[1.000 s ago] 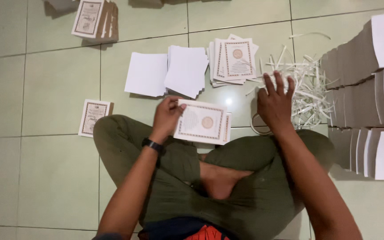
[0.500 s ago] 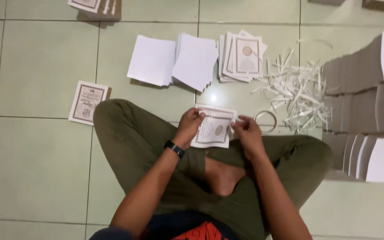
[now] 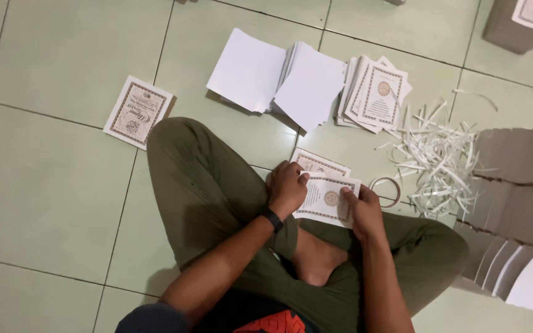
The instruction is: The person sits on the floor and assembles small cards by folding white paper and attaching printed designs. They use clear adhesive tape to secure the edges of the cards and place the finished items into a stack.
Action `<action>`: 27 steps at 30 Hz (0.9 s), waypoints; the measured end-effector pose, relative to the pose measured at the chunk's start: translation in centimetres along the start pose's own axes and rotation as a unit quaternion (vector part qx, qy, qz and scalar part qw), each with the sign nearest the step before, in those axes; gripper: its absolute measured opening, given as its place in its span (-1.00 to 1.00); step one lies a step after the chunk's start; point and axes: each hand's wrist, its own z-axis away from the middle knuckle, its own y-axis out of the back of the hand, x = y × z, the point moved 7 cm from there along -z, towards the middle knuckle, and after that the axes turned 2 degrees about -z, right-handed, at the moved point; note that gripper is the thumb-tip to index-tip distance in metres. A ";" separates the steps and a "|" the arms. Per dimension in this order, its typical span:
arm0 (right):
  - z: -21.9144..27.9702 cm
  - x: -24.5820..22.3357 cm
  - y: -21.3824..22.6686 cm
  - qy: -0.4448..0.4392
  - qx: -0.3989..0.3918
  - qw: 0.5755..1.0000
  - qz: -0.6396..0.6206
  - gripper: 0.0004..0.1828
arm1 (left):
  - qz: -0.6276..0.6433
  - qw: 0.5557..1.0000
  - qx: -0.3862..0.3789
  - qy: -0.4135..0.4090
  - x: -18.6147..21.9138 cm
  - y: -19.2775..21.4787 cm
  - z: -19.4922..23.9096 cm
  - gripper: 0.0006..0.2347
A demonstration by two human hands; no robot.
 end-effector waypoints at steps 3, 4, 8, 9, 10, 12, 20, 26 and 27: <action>-1.6 1.6 0.1 -0.003 -0.017 1.000 -0.026 -0.61 | 0.052 0.997 0.027 -0.046 0.0 -0.4 -0.1 -0.87; -1.9 1.7 0.1 0.001 -0.014 0.997 -0.073 -0.64 | 0.069 0.995 0.031 -0.062 0.2 -0.3 0.1 -0.87; -0.9 -0.9 -0.5 0.019 -0.016 0.994 -0.106 -0.71 | 0.140 0.986 0.043 -0.083 0.4 -0.3 0.3 -0.87; -1.2 -0.7 -0.3 0.018 -0.018 0.994 -0.102 -0.71 | 0.143 0.986 0.045 -0.079 0.2 -0.4 0.5 -0.87; -1.4 -0.6 -0.2 0.022 -0.022 0.994 -0.104 -0.72 | 0.142 0.986 0.045 -0.080 0.2 -0.4 0.4 -0.87; -1.6 -0.4 -0.2 0.028 -0.026 0.994 -0.103 -0.72 | 0.143 0.985 0.048 -0.081 0.5 -0.1 0.4 -0.87; -1.0 -0.1 -0.6 0.026 -0.020 0.990 -0.135 -0.72 | 0.149 0.987 0.020 -0.050 0.8 0.1 0.4 -0.86; -1.4 0.1 0.2 0.064 0.007 0.994 -0.091 -0.71 | 0.173 0.977 0.100 -0.075 4.5 6.1 1.6 -0.85; -1.1 0.1 0.3 0.064 0.008 0.994 -0.093 -0.71 | 0.172 0.977 0.099 -0.075 4.3 5.9 1.4 -0.85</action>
